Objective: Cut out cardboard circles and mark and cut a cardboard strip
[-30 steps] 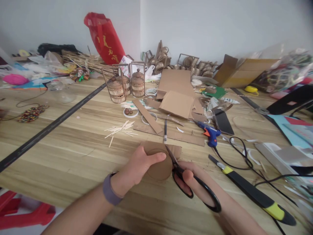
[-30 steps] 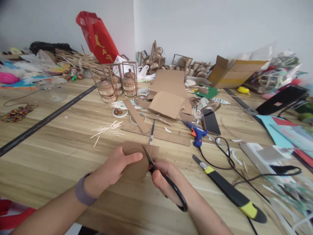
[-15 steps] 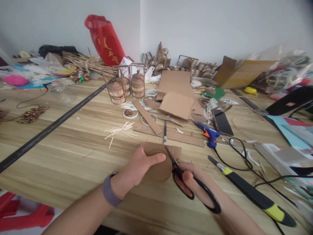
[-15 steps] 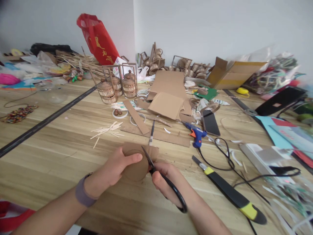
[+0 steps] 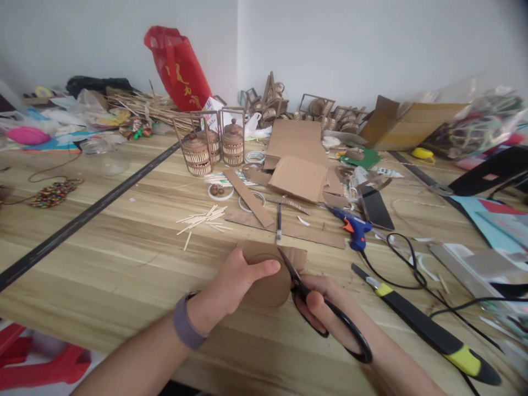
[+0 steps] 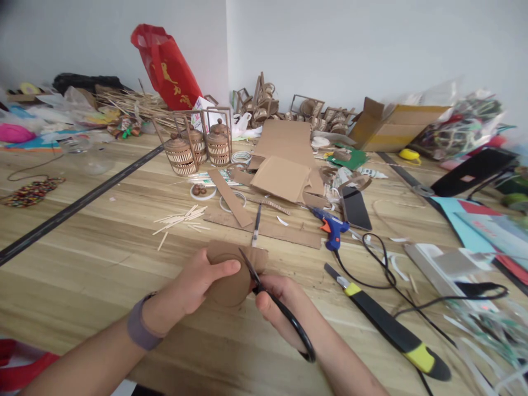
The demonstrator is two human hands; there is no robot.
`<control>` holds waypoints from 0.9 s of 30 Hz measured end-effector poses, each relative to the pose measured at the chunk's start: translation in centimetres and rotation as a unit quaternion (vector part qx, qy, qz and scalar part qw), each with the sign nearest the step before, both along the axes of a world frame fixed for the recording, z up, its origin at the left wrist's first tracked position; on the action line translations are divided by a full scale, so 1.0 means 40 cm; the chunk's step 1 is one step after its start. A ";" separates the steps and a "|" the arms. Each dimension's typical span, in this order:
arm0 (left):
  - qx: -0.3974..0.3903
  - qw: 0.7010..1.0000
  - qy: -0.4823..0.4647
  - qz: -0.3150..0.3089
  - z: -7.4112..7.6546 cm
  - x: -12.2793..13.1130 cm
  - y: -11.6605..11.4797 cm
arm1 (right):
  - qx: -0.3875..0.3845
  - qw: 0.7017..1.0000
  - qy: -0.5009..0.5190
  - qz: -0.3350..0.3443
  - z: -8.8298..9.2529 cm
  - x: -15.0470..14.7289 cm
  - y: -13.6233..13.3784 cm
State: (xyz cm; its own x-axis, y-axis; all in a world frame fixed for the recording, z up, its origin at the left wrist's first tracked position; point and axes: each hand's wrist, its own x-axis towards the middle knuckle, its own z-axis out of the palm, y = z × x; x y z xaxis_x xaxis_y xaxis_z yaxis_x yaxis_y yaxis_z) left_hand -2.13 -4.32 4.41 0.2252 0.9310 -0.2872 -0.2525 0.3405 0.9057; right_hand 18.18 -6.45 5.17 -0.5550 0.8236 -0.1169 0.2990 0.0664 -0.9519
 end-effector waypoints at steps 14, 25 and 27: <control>-0.013 1.000 -0.006 0.007 -0.004 -0.001 -0.001 | -0.006 1.000 -0.014 0.000 0.005 -0.001 0.001; -0.027 1.000 -0.011 0.006 -0.003 -0.001 0.000 | -0.016 1.000 -0.011 -0.010 -0.004 -0.003 -0.002; -0.028 1.000 -0.007 0.008 -0.002 -0.001 0.000 | -0.021 1.000 -0.006 -0.009 -0.005 -0.002 -0.002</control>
State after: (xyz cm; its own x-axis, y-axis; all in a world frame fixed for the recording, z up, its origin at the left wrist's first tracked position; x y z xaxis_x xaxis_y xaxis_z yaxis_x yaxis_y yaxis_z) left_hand -2.18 -4.31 4.33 0.2158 0.9171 -0.3352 -0.2712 0.3861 0.8817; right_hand 18.09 -6.52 4.97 -0.5386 0.8277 -0.1576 0.3103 0.0209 -0.9504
